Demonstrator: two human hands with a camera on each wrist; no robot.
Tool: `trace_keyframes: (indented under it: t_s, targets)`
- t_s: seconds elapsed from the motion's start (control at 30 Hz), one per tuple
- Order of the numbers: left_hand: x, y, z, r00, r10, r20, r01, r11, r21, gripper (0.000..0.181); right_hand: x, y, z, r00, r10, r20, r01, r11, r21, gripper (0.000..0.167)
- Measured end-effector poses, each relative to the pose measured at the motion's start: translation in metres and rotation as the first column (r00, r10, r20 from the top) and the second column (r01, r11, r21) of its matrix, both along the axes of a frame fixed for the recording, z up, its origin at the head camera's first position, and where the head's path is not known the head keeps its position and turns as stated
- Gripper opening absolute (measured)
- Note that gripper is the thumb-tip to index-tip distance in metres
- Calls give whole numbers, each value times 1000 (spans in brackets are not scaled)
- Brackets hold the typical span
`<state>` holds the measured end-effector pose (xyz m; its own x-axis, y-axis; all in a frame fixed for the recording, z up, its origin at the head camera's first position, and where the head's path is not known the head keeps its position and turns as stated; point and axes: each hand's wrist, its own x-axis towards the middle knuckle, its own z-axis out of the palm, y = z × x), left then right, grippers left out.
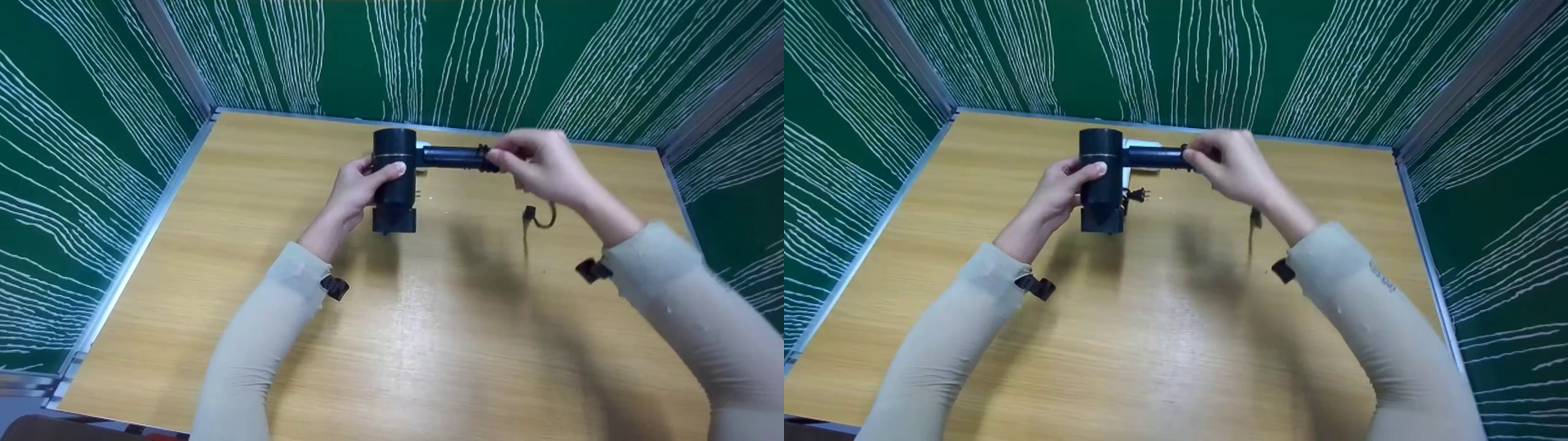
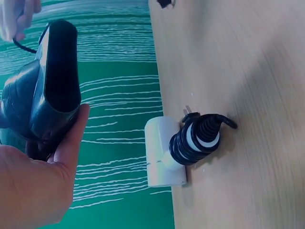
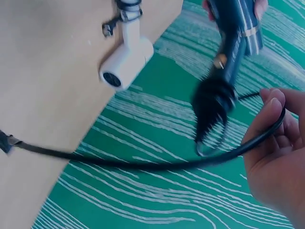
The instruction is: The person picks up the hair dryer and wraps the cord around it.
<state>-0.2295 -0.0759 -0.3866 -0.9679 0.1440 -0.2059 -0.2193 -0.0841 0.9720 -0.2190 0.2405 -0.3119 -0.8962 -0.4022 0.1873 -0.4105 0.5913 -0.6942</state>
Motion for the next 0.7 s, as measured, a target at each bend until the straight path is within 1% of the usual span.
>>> trace_keyframes:
  t_s: [0.1,0.2,0.27,0.37,0.43,0.5,0.57,0.7]
  targets:
    - [-2,1,-2,1000,12,6,-13,999,40,60,12,-1,-18,999,-6,41,9,997,-81,26]
    - [-3,3,-4,1000,24,-1,-24,997,73,56,20,-3,-40,997,15,72,-1,980,-197,28]
    - [-3,4,-5,1000,28,-2,-28,995,93,54,23,-5,-55,995,33,94,-4,958,-288,29]
    - [-3,5,-5,1000,25,0,-25,993,119,52,25,-7,-76,990,56,133,5,907,-420,28]
    - [-3,6,-5,1000,20,8,-21,991,134,51,26,-8,-88,983,67,172,25,876,-482,29]
    - [-2,7,-4,1000,14,10,-15,990,143,52,27,-8,-100,975,78,206,43,849,-527,30]
    - [-1,8,-3,1000,8,14,-10,989,146,52,27,-8,-109,968,89,236,59,830,-554,32]
    - [0,9,-2,1000,0,22,-3,988,156,55,27,-7,-121,954,93,285,91,816,-572,36]
